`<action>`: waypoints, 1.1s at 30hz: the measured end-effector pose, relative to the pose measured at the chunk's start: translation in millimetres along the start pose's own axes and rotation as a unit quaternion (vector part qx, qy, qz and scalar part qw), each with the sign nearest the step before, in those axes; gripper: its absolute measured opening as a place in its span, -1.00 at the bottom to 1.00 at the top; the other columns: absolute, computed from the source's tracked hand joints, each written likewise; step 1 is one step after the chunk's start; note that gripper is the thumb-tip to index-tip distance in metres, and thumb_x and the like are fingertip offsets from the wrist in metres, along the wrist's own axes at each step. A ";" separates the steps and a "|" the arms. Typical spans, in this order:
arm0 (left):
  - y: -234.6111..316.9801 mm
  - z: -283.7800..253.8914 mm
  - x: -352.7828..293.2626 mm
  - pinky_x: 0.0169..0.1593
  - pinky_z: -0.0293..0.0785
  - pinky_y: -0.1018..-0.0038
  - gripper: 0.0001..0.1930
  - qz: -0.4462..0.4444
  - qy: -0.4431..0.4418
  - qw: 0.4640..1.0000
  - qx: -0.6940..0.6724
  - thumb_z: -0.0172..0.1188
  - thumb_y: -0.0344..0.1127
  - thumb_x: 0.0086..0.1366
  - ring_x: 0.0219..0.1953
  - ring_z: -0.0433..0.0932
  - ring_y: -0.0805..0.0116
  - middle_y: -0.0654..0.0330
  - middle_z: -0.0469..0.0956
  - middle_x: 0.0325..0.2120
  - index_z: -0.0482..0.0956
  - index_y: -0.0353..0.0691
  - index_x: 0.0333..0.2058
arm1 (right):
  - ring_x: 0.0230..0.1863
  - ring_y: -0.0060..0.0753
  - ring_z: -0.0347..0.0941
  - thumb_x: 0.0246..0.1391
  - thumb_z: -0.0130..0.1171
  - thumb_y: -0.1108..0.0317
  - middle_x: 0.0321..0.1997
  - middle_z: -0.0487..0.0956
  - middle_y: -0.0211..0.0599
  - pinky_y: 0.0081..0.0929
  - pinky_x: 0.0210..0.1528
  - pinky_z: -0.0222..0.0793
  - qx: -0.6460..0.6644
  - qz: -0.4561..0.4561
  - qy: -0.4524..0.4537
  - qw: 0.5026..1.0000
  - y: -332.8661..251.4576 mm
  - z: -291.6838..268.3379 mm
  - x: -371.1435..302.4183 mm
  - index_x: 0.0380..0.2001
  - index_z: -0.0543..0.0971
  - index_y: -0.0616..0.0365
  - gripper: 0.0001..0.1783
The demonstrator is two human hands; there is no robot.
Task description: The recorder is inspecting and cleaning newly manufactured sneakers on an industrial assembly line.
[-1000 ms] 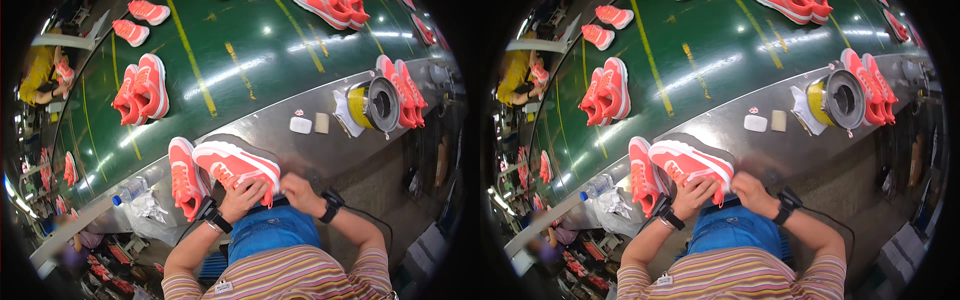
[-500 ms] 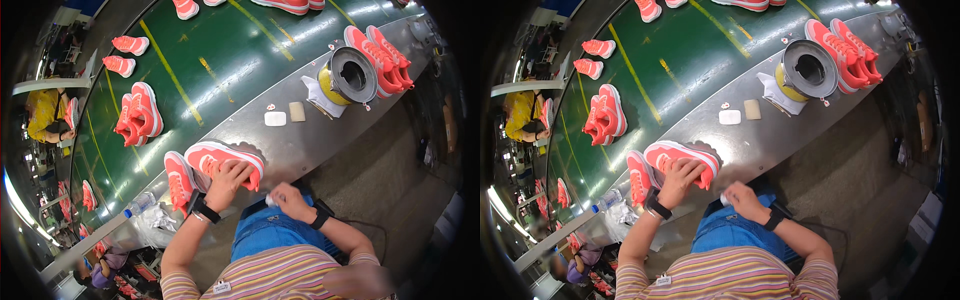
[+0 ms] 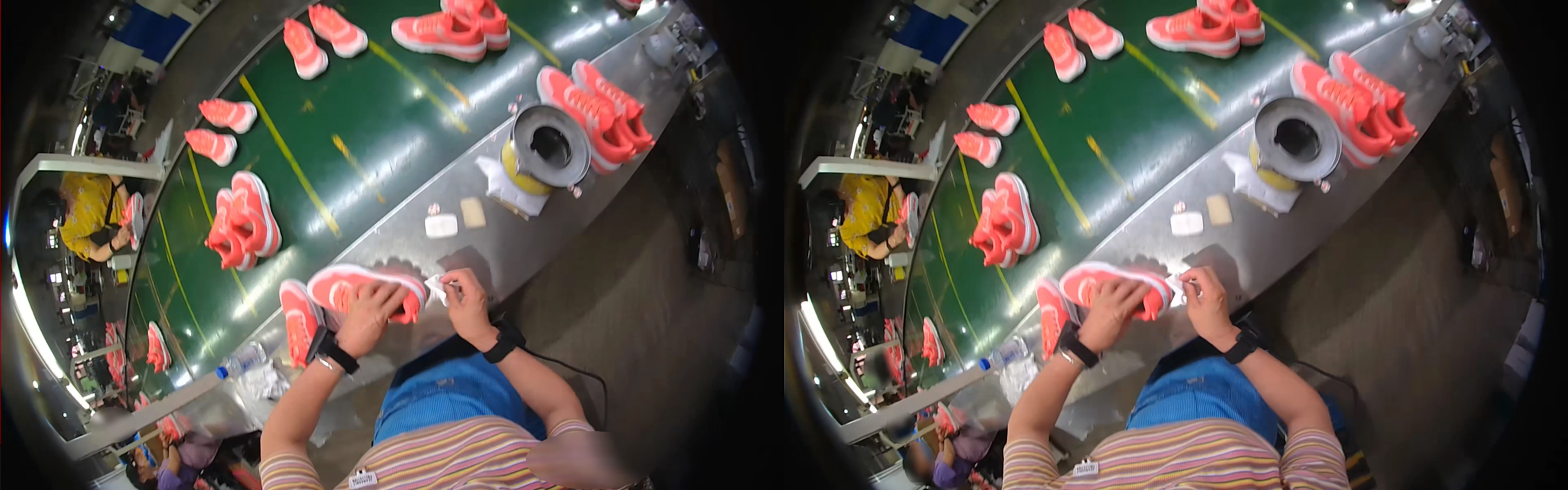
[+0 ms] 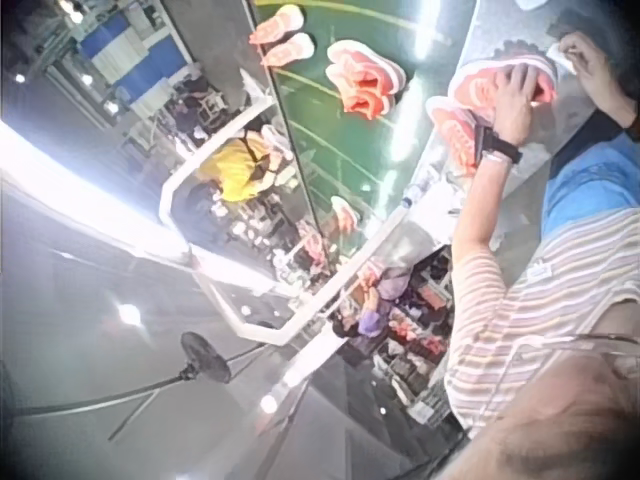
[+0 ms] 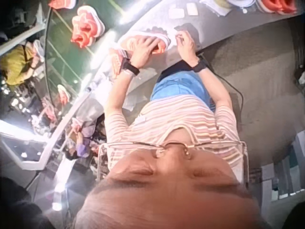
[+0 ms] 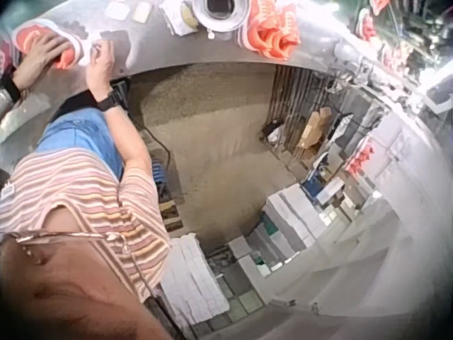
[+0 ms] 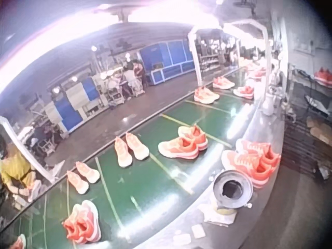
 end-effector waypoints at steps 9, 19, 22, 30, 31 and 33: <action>-11.8 -73.8 -134.6 0.17 0.17 0.26 -0.25 -0.219 0.274 0.930 -0.109 0.29 -0.43 -0.08 0.12 0.25 -0.02 -0.11 0.26 0.07 0.20 -0.30 0.14 | -0.02 -0.08 0.36 -0.18 0.20 0.56 -0.06 0.40 -0.09 -0.31 0.04 0.29 -0.158 -0.107 -0.101 0.977 -74.0 -32.7 -0.1 -0.16 0.51 0.14 -0.61; -72.5 48.8 -208.4 0.06 0.31 0.40 -0.46 -0.390 0.271 0.641 -0.603 0.05 -0.55 0.07 0.02 0.39 0.29 0.10 0.40 -0.04 0.26 -0.35 0.09 | -0.23 -0.01 0.46 -0.12 0.17 0.35 -0.27 0.51 0.03 -0.21 -0.14 0.35 -0.344 -0.036 -0.411 0.843 -53.4 76.4 29.1 -0.09 0.45 0.23 -0.56; -81.9 67.7 -215.0 -0.04 0.40 0.46 -0.56 -0.460 0.280 0.605 -0.586 0.00 -0.58 0.08 -0.12 0.50 0.33 0.12 0.49 -0.17 0.36 -0.37 0.00 | -0.33 -0.19 0.50 -0.08 0.15 0.34 -0.35 0.53 -0.05 -0.34 -0.22 0.39 -0.345 -0.004 -0.426 0.836 -48.8 81.6 20.0 -0.06 0.45 0.23 -0.55; -62.4 51.3 -209.1 -0.35 0.45 0.52 -0.85 -0.458 0.315 0.378 -0.740 0.00 -0.54 0.09 -0.43 0.51 0.40 0.17 0.51 -0.42 0.44 -0.37 -0.32 | -0.27 -0.14 0.40 -0.14 0.22 0.40 -0.31 0.44 -0.17 -0.33 -0.23 0.33 -0.215 -0.118 -0.292 0.925 -83.7 87.2 -26.1 -0.16 0.41 0.18 -0.60; -63.7 50.8 -209.2 -0.36 0.44 0.53 -0.85 -0.445 0.302 0.377 -0.754 0.00 -0.54 0.09 -0.44 0.50 0.42 0.17 0.51 -0.42 0.44 -0.36 -0.31 | -0.22 -0.13 0.38 -0.18 0.24 0.44 -0.26 0.43 -0.17 -0.31 -0.14 0.29 -0.196 -0.133 -0.327 0.915 -89.6 86.8 -30.1 -0.17 0.40 0.18 -0.57; -64.0 50.0 -210.4 -0.35 0.42 0.57 -0.84 -0.419 0.289 0.364 -0.780 0.00 -0.54 0.10 -0.42 0.49 0.46 0.17 0.50 -0.39 0.42 -0.36 -0.29 | -0.21 -0.15 0.40 -0.21 0.25 0.45 -0.25 0.43 -0.16 -0.27 -0.09 0.27 -0.234 -0.199 -0.404 0.862 -99.2 93.2 -36.7 -0.16 0.40 0.17 -0.55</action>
Point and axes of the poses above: each hand's wrist, its own x-axis towards the middle knuckle, its own z-axis out of the palm, y = z × x, the point moved 3 cm from there along x, towards the middle knuckle
